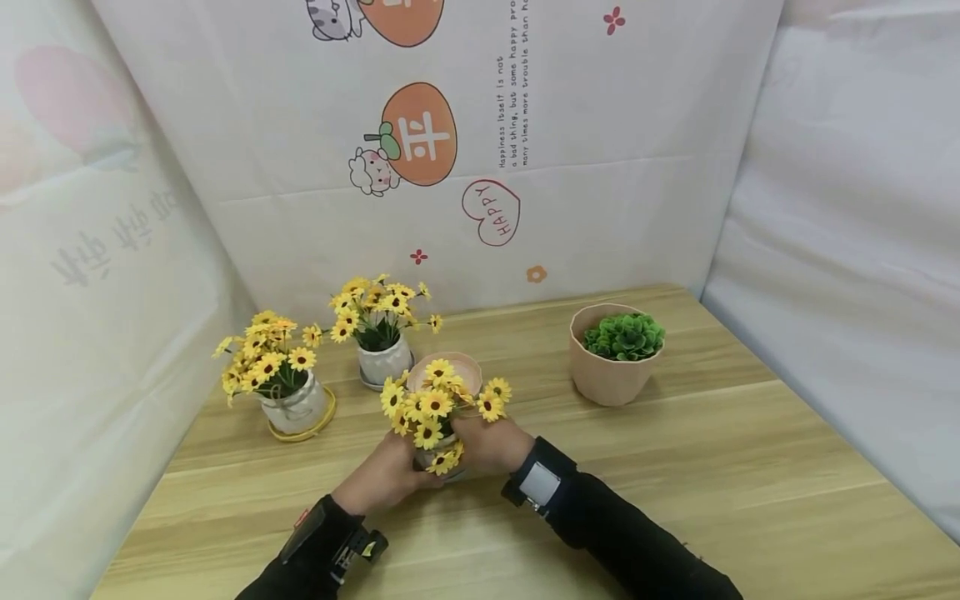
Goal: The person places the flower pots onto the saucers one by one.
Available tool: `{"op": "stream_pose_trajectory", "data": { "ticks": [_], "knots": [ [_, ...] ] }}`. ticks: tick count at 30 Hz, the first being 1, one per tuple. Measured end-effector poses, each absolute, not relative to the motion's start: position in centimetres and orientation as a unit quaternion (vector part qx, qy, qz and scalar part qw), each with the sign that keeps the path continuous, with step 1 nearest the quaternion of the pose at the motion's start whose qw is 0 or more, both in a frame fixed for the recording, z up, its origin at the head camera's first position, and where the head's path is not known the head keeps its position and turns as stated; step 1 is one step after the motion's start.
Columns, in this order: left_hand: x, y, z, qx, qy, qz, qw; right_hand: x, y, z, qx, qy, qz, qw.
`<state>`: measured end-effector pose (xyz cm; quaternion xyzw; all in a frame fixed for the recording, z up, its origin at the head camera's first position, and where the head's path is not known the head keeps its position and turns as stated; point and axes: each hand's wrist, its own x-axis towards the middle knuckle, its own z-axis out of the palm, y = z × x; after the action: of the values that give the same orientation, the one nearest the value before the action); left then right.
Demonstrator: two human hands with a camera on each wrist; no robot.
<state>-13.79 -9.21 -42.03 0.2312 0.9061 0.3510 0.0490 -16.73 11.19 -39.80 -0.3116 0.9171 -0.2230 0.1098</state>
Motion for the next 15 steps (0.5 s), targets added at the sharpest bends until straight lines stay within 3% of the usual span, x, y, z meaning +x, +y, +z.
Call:
{"op": "stream_pose_trajectory", "data": {
  "ticks": [15],
  "knots": [
    [-13.6,-10.6,-42.3,0.211,0.912,0.349,0.046,-17.0,9.4,-40.0,-0.313,0.912,-0.244,0.107]
  ]
}}
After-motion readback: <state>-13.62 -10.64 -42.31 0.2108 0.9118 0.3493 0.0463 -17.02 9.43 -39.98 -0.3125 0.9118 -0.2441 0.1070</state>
